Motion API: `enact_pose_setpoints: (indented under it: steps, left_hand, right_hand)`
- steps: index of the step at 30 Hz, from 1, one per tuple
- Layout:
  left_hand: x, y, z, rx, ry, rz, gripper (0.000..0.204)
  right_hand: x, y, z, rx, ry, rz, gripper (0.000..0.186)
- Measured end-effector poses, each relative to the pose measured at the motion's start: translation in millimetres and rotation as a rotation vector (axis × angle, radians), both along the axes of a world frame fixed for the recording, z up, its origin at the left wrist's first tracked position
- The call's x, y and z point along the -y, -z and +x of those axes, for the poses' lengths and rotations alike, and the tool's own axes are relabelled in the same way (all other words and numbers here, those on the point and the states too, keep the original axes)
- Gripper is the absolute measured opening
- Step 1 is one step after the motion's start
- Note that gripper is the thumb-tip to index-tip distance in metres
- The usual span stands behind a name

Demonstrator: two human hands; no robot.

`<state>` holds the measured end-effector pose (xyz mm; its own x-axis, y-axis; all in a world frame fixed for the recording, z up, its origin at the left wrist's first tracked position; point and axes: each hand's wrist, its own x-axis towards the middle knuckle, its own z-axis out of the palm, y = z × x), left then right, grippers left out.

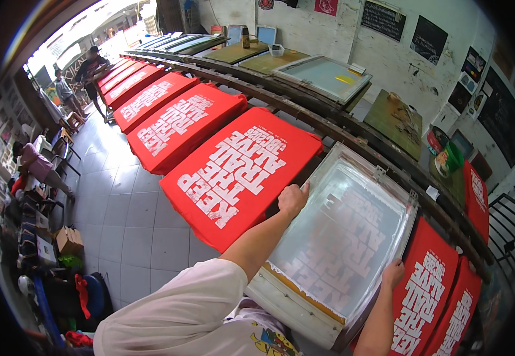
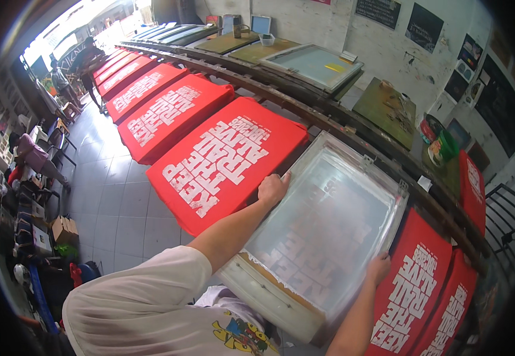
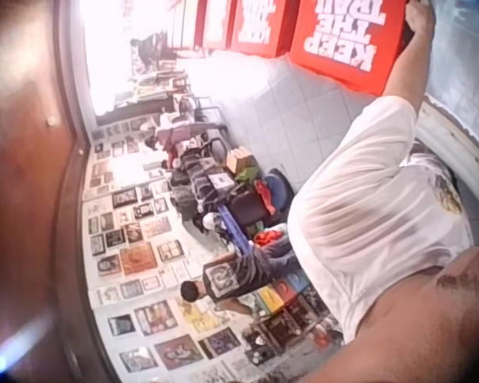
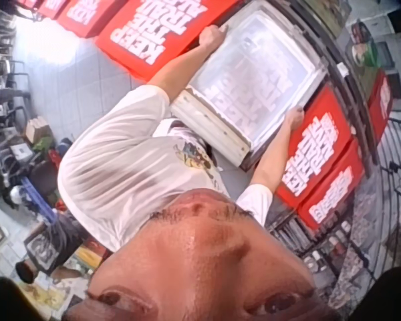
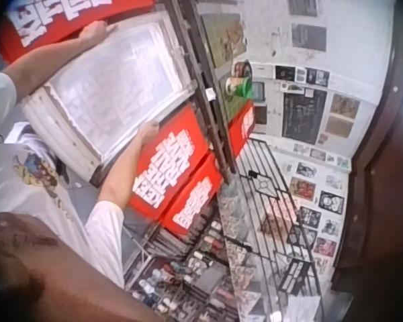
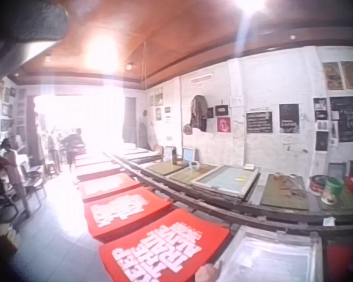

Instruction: The person performs screen printing on red t-shirts by using a squeegee to spread white ink across a mesh screen and then lifting the screen to reveal the printed design.

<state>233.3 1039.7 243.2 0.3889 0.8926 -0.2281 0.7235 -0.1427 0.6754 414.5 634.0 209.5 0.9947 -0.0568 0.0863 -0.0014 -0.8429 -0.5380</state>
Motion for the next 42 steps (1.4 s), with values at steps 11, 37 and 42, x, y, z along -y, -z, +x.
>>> enact_pose_setpoints:
  steps: [11, 37, 42]
  left_hand:
    - [-4, 0, 2, -0.047, 0.036, -0.031, 0.075]
    - [-7, 9, 7, -0.092, 0.070, 0.107, 0.077]
    - [-8, 11, 12, -0.007, 0.106, 0.084, 0.075]
  right_hand:
    - [0, 1, 1, -0.009, -0.008, 0.028, 0.053]
    - [-9, -15, -13, 0.042, 0.002, 0.005, 0.049]
    - [-6, -10, -7, 0.026, 0.098, 0.028, 0.049]
